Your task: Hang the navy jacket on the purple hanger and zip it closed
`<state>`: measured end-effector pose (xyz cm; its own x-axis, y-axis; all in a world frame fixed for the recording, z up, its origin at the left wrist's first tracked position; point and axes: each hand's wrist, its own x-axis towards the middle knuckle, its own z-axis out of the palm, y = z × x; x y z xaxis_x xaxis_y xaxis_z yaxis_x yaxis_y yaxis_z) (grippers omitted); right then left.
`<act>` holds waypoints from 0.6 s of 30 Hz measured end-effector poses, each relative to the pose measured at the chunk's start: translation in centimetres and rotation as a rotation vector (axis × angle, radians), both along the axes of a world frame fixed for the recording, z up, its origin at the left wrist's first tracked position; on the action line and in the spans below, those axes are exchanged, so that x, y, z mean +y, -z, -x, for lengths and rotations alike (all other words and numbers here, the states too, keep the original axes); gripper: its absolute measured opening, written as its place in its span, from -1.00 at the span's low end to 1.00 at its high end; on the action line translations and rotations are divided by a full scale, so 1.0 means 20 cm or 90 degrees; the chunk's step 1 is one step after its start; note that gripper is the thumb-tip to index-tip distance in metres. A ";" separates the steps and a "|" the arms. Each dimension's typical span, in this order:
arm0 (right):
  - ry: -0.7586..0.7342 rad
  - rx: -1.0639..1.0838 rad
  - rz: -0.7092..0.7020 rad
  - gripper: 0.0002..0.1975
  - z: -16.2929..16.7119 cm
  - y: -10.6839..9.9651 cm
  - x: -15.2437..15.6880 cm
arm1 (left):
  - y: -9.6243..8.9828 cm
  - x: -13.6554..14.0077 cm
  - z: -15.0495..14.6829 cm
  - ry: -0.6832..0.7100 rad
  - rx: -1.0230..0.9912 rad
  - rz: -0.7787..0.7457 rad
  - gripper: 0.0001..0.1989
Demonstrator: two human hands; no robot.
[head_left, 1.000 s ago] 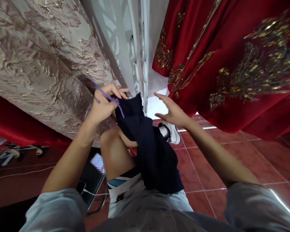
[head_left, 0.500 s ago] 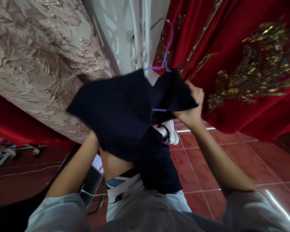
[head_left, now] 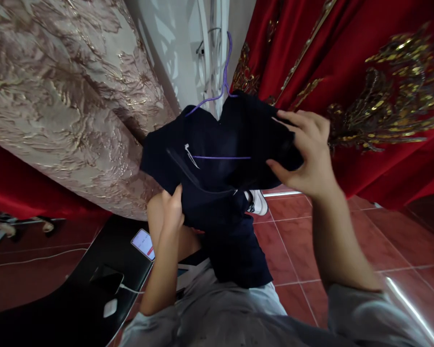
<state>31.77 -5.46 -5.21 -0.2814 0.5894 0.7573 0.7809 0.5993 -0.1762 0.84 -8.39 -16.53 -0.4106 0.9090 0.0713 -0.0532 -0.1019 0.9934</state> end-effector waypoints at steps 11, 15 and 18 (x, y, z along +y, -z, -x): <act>-0.025 0.592 0.600 -0.69 0.66 0.83 -0.14 | 0.11 -0.16 -0.12 -0.113 0.022 -0.067 -0.62; -0.104 0.560 0.708 -0.57 0.59 0.82 -0.22 | 0.13 -0.16 -0.11 -0.252 0.202 -0.239 -0.52; -0.068 0.581 0.681 -0.49 0.56 0.76 -0.24 | 0.19 -0.16 -0.15 -0.026 0.227 -0.203 -0.79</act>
